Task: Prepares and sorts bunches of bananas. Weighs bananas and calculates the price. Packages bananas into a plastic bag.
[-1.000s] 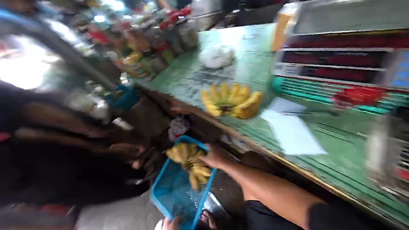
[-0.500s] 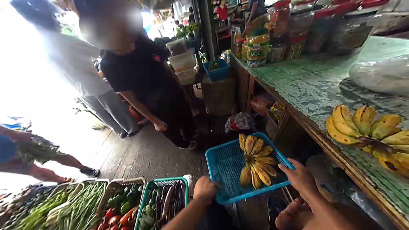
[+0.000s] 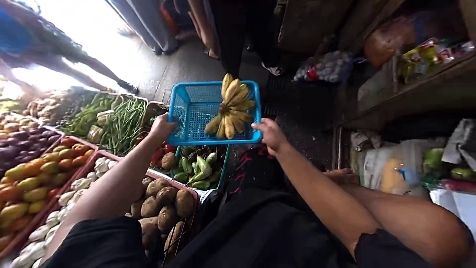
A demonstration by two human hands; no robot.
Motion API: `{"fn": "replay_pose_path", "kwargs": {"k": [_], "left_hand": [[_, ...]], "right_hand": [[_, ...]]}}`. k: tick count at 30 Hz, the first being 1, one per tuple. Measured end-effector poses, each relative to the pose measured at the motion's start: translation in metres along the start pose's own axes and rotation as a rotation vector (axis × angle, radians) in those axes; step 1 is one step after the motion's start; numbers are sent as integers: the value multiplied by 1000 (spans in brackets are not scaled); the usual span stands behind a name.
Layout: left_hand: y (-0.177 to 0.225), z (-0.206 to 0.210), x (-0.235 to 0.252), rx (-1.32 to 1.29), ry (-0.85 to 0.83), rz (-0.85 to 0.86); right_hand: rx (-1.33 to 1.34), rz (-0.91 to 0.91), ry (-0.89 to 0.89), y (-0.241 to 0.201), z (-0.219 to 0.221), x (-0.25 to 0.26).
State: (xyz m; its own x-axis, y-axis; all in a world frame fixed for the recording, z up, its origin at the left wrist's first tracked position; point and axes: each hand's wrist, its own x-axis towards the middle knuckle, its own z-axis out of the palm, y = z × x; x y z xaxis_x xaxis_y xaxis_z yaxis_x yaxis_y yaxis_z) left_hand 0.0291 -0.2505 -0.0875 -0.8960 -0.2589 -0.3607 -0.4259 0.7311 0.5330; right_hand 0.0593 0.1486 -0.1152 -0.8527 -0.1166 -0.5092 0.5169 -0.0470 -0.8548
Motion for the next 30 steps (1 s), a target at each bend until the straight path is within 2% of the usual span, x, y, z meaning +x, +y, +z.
{"fn": "replay_pose_path", "kwargs": {"k": [2,5,7,9,11,13,15,18,20,23,26,30], "left_hand": [[-37,-12,-14,-15,11,-64],[-82,-11,-30,-51,76,-133],[-95,-8,-24,-6,145,-168],[-93,0,-19,213,197,-168],[-66,5,-16,404,236,-32],[-18,15,-11,387,227,139],[20,40,2,153,57,156],[36,87,29,-282,-267,64],[46,105,37,-402,-353,61],[48,114,35,-366,-266,106],[51,103,20,-156,-141,146],[92,70,-20,66,-49,144]], "right_hand": [[32,43,-69,17,32,5],[25,117,-145,41,56,6],[1,112,-181,42,62,10],[-56,89,-208,38,59,11],[-114,59,-215,31,52,10],[-123,61,-204,28,42,9],[-82,94,-197,26,31,5],[-35,80,-159,22,7,-9],[-7,45,-115,20,-18,-16],[21,31,-39,19,-56,-24],[-64,-32,35,10,-80,-25],[-151,-211,55,-4,-103,-28]]}}
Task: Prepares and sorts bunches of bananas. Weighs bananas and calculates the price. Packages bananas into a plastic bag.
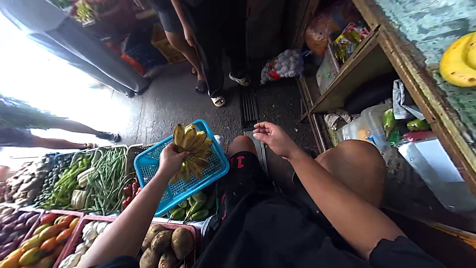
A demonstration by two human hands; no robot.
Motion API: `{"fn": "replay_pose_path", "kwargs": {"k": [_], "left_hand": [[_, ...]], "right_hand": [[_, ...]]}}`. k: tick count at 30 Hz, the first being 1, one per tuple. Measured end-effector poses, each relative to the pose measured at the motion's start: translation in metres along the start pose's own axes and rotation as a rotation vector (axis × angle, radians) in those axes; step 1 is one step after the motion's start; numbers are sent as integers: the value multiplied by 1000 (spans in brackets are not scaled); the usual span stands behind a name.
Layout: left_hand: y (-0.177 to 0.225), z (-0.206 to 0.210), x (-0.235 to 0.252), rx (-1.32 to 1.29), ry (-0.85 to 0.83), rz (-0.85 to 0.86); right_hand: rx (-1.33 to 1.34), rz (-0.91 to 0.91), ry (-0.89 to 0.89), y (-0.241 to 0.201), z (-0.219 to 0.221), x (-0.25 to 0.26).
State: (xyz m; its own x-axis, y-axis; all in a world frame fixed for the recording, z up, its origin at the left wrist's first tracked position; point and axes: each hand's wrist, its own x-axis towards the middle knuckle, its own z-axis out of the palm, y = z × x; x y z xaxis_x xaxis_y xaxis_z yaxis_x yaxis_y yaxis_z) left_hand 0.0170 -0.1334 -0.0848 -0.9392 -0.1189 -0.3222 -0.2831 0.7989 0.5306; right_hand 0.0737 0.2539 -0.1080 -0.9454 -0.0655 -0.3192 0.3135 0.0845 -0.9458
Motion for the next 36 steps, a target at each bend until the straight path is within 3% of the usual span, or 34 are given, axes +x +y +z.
{"fn": "replay_pose_path", "kwargs": {"k": [2,4,7,10,15,20,23,25,30,33,36], "left_hand": [[34,-21,-20,15,19,48],[67,-36,-34,-166,-21,192],[129,-35,-50,-599,-280,424],[203,0,-55,-836,-548,643],[288,103,-62,-1067,-340,729],[303,183,-51,-1077,-223,706],[299,213,-44,-1109,-172,520],[303,221,-46,-1168,-217,373],[284,227,-51,-873,-409,623],[284,235,-49,-926,-341,513],[276,237,-51,-1066,-395,431]], "right_hand": [[19,-86,-62,-2,-5,-2],[102,-158,-183,-10,0,-9],[267,-293,-261,-43,15,-29],[491,-498,-42,-71,-10,-39],[452,-590,150,-50,-96,-60],[412,-466,286,2,-125,-66],[365,-356,384,19,-122,-71],[336,-311,409,20,-129,-73],[403,-285,411,30,-139,-77],[377,-277,338,28,-137,-75],[388,-244,293,24,-138,-73]]}}
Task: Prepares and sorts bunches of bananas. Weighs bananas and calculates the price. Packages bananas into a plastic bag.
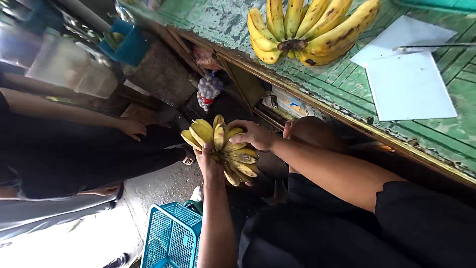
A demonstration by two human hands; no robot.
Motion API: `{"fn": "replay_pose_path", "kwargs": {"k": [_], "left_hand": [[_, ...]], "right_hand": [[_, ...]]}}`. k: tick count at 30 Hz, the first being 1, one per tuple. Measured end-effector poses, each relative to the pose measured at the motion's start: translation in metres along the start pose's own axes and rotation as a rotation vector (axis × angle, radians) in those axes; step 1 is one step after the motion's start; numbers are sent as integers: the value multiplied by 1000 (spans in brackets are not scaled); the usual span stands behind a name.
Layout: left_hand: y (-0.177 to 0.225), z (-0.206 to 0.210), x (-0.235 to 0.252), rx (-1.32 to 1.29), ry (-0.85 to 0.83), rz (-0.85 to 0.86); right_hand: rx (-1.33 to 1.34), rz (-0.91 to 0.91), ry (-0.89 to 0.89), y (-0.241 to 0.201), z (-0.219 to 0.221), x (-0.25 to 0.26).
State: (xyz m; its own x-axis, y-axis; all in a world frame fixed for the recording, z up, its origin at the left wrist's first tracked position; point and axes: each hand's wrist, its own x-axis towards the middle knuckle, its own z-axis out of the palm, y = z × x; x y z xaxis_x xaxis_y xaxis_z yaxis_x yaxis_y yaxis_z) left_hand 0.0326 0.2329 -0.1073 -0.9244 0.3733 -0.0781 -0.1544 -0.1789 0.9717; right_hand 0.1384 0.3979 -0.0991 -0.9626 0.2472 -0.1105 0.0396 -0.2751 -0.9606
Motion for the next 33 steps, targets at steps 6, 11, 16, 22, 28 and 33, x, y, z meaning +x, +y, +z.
{"fn": "replay_pose_path", "kwargs": {"k": [6,11,16,22,28,33], "left_hand": [[-10,-20,-11,91,-121,6],[-27,-19,-16,-107,71,-198],[-32,-23,-25,-178,157,-302],[-36,-25,-26,-261,278,-400],[-42,-25,-30,-262,284,-434],[-43,-30,-22,-302,327,-413]], "right_hand": [[72,94,39,11,5,5],[3,158,-152,6,1,18],[-282,153,-15,18,14,25],[-83,255,-144,16,15,19],[-300,200,-25,30,21,25],[-24,295,11,29,27,9]]}}
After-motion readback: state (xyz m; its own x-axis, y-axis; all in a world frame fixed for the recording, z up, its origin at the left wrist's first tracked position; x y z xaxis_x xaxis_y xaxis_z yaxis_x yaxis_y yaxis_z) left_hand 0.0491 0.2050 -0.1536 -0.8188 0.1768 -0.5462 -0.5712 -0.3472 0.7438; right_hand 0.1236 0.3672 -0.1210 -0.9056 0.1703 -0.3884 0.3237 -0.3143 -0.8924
